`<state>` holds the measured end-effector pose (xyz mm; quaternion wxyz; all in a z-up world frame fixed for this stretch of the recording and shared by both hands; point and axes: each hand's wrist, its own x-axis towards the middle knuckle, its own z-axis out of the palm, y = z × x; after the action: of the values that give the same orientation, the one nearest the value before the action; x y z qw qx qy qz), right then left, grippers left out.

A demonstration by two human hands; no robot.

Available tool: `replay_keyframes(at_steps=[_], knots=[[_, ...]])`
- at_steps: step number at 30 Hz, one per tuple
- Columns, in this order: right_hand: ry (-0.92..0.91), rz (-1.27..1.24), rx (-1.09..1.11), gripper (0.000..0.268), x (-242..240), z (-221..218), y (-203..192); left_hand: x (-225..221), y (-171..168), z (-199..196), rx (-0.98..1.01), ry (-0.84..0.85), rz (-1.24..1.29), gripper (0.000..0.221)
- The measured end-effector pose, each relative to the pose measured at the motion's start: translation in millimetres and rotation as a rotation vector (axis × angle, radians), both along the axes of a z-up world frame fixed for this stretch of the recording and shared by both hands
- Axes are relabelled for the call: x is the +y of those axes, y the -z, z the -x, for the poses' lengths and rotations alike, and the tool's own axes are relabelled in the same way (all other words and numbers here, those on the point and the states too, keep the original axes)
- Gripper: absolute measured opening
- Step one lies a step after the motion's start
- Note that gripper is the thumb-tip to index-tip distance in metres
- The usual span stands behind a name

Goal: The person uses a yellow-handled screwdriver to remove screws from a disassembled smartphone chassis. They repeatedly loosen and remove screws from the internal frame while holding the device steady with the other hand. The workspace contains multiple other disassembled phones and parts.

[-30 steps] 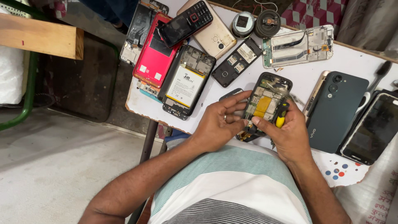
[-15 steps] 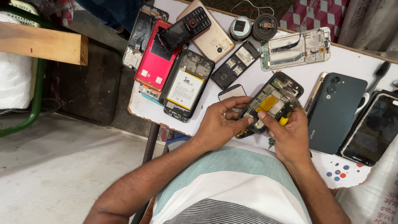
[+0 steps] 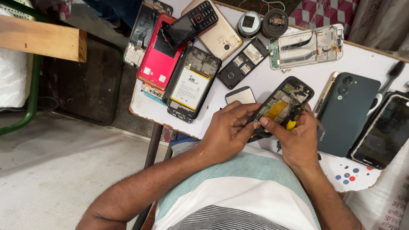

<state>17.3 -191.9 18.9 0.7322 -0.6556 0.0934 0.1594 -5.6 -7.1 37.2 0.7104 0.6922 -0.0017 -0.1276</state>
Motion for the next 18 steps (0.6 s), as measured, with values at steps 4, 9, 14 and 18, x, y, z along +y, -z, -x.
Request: replay_keyframes(at_steps=[4, 9, 14, 18], knots=[[-0.036, 0.017, -0.044, 0.030, -1.5, 1.9, 2.4, -2.2, 0.9, 1.7, -0.008, 0.013, -0.101, 0.038], [-0.056, 0.094, -0.028, 0.029, -3.8, 1.7, 1.1, -2.4, 0.2, 2.7, 0.035, 0.005, -0.032, 0.036], [-0.044, 0.001, -0.026, 0.043, -1.5, 0.9, -2.9, -2.3, -2.6, -0.9, 0.076, -0.003, -0.012, 0.035], [-0.082, 0.025, -0.030, 0.039, -1.8, -1.2, -4.6, -1.1, -2.2, -1.1, 0.095, 0.012, -0.020, 0.035]])
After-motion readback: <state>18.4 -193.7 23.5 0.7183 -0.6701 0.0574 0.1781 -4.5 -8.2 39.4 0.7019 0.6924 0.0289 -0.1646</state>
